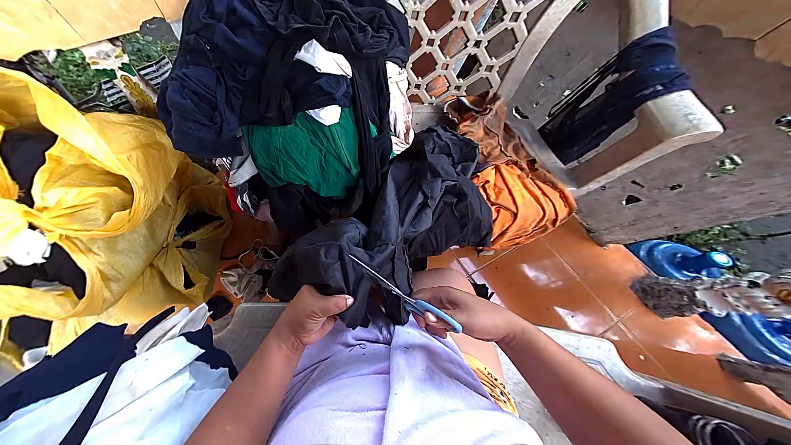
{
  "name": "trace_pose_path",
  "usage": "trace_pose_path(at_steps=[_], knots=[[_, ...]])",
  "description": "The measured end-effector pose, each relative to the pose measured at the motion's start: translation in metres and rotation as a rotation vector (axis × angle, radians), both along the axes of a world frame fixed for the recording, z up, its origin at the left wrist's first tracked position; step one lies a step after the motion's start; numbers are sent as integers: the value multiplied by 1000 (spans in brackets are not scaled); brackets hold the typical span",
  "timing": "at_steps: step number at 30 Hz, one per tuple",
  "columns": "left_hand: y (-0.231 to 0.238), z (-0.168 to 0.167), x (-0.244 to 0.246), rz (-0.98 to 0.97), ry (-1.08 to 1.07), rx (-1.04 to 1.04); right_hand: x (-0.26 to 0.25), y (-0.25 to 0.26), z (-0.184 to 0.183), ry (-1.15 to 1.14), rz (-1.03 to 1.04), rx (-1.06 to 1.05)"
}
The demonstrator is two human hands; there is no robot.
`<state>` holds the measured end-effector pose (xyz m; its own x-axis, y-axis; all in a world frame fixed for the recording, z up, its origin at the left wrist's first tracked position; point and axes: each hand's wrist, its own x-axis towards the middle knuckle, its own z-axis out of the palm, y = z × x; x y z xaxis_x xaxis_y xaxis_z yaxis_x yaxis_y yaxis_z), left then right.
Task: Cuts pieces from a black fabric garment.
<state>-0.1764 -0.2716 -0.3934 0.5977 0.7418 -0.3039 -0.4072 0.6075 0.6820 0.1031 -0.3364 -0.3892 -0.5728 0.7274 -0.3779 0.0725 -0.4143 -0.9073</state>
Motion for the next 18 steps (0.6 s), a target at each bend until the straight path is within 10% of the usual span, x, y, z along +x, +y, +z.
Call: trace_pose_path(at_steps=[18], knots=[[2,0,-8,-113,5,110,-2,3,-2,63,34,83]])
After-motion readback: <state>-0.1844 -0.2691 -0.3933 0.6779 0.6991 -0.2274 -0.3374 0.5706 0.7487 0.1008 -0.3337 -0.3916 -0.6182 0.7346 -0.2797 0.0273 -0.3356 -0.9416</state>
